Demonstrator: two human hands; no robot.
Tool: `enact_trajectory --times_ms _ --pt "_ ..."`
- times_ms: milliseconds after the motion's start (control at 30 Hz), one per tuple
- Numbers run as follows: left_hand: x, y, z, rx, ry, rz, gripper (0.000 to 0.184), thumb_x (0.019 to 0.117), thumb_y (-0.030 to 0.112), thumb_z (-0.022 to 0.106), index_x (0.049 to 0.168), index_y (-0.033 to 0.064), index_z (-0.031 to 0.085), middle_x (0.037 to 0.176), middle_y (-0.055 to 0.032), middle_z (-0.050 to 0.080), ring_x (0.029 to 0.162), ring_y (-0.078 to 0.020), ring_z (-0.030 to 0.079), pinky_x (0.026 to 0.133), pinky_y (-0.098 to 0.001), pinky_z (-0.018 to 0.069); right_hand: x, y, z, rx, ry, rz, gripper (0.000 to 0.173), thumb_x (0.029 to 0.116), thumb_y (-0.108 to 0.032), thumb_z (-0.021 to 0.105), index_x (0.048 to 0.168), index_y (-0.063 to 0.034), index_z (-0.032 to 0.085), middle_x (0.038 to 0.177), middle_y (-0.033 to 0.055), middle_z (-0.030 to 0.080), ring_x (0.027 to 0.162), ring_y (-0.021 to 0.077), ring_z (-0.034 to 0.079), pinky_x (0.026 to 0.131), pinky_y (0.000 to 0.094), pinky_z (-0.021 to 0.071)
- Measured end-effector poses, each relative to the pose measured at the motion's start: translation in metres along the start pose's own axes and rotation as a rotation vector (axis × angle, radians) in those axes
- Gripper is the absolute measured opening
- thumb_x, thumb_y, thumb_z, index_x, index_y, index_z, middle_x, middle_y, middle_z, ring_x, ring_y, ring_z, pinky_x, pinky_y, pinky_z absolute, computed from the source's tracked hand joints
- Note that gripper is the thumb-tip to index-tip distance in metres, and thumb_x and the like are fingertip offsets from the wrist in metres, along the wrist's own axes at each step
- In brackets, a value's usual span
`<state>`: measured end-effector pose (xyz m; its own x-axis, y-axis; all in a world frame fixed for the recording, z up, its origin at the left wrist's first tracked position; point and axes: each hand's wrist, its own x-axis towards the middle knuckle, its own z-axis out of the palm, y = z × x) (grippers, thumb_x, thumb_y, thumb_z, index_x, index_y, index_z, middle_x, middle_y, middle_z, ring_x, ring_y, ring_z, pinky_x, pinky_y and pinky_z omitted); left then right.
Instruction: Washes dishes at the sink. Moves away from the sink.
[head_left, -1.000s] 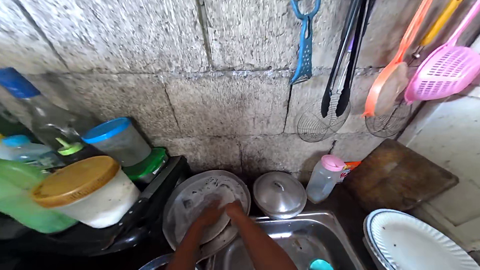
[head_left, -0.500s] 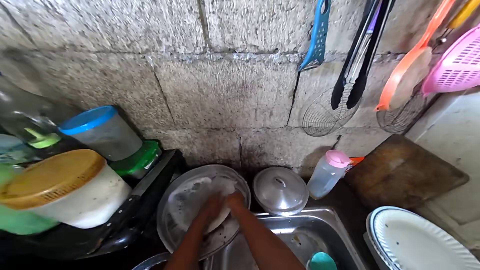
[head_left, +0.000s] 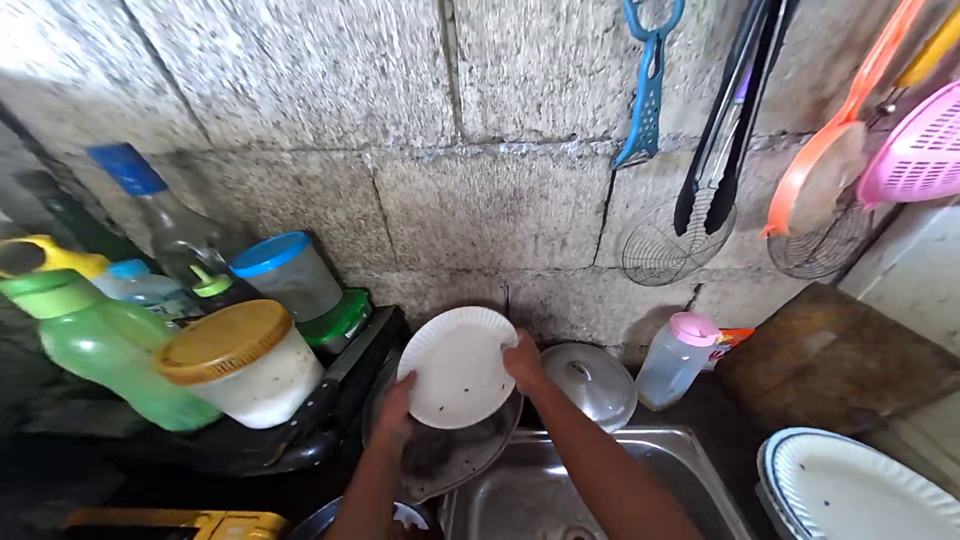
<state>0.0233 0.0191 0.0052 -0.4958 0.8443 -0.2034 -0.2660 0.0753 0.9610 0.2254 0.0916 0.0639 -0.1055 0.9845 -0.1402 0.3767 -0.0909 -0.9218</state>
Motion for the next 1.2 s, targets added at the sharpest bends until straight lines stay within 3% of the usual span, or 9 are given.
enact_trajectory --times_ms 133,233,400,633,733,800,900,1067,1200 --pt "-0.022 0.019 -0.005 0.212 0.191 0.22 0.04 0.109 0.015 0.048 0.145 -0.0028 0.049 0.133 -0.0244 0.059 0.113 -0.0244 0.063 0.098 -0.0412 0.0514 -0.005 0.037 0.039 -0.177 -0.125 0.085 0.06 0.1042 -0.02 0.056 0.153 0.0065 0.033 0.149 0.0302 0.048 0.139 0.0401 0.05 0.115 0.0524 0.0404" --pt "-0.022 0.021 -0.009 0.425 0.251 0.308 0.035 0.1086 0.014 0.048 0.135 -0.0059 0.058 0.127 -0.0277 0.063 0.116 -0.0322 0.063 0.102 -0.0501 0.0469 -0.012 0.047 0.061 -0.433 -0.289 0.069 0.078 0.101 -0.017 0.059 0.16 0.0069 0.014 0.159 0.032 0.033 0.146 0.0441 0.04 0.118 0.0567 0.0359" --pt "-0.021 0.014 -0.009 0.747 0.257 0.275 0.042 0.1113 0.023 0.043 0.141 -0.0038 0.056 0.132 -0.0324 0.061 0.129 -0.0467 0.055 0.109 -0.0629 0.0378 -0.018 0.068 0.089 -1.009 -0.431 -0.075 0.061 0.108 -0.009 0.041 0.157 0.0143 0.015 0.167 0.0348 0.005 0.156 0.0506 0.001 0.125 0.064 0.0021" --pt "-0.019 -0.006 0.008 0.695 0.221 0.223 0.043 0.1116 0.023 0.042 0.143 -0.0035 0.053 0.136 -0.0311 0.059 0.132 -0.0447 0.054 0.111 -0.0606 0.0372 -0.006 0.064 0.089 -1.069 -0.47 -0.104 0.054 0.108 -0.004 0.039 0.157 0.0117 0.023 0.167 0.0322 0.013 0.157 0.0484 0.005 0.125 0.0643 -0.0012" --pt "-0.011 -0.018 0.007 0.558 0.227 0.215 0.044 0.1117 0.024 0.042 0.146 -0.0034 0.049 0.141 -0.0309 0.055 0.135 -0.0429 0.051 0.112 -0.0592 0.0372 -0.015 0.075 0.098 -0.652 -0.523 -0.217 0.06 0.1051 -0.016 0.054 0.156 0.0062 0.032 0.16 0.0299 0.035 0.151 0.0442 0.032 0.122 0.0604 0.027" --pt "-0.01 -0.021 0.008 0.482 0.234 0.199 0.044 0.1116 0.023 0.042 0.147 -0.0037 0.048 0.143 -0.0302 0.053 0.136 -0.0413 0.05 0.113 -0.0574 0.037 0.0 0.081 0.101 -0.52 -0.55 -0.228 0.069 0.1029 -0.016 0.057 0.162 -0.0017 0.023 0.166 0.0247 0.028 0.154 0.0397 0.027 0.125 0.0571 0.0231" --pt "-0.015 -0.017 0.01 0.424 0.234 0.193 0.043 0.1107 0.02 0.045 0.146 -0.005 0.048 0.142 -0.0298 0.054 0.133 -0.0396 0.053 0.111 -0.0554 0.0392 0.001 0.07 0.099 -0.536 -0.503 -0.09 0.062 0.1074 -0.025 0.048 0.159 0.0038 0.028 0.162 0.0273 0.033 0.15 0.0429 0.033 0.121 0.0605 0.0281" --pt "-0.017 -0.014 0.014 0.386 0.218 0.165 0.045 0.1111 0.023 0.044 0.147 -0.0044 0.046 0.14 -0.029 0.056 0.13 -0.0372 0.055 0.11 -0.0532 0.0412 -0.007 0.064 0.139 -0.201 -0.407 -0.397 0.056 0.1119 -0.033 0.035 0.162 -0.0087 0.031 0.167 0.024 0.024 0.156 0.0404 0.02 0.128 0.056 0.0154" --pt "-0.023 -0.009 0.011 0.411 0.23 0.158 0.044 0.1106 0.021 0.046 0.145 -0.0059 0.046 0.137 -0.0305 0.057 0.126 -0.0383 0.057 0.107 -0.0539 0.0426 -0.003 0.061 0.147 -0.191 -0.375 -0.157 0.06 0.1127 -0.039 0.031 0.16 -0.0015 0.031 0.165 0.0221 0.032 0.154 0.0367 0.029 0.126 0.0557 0.0225"
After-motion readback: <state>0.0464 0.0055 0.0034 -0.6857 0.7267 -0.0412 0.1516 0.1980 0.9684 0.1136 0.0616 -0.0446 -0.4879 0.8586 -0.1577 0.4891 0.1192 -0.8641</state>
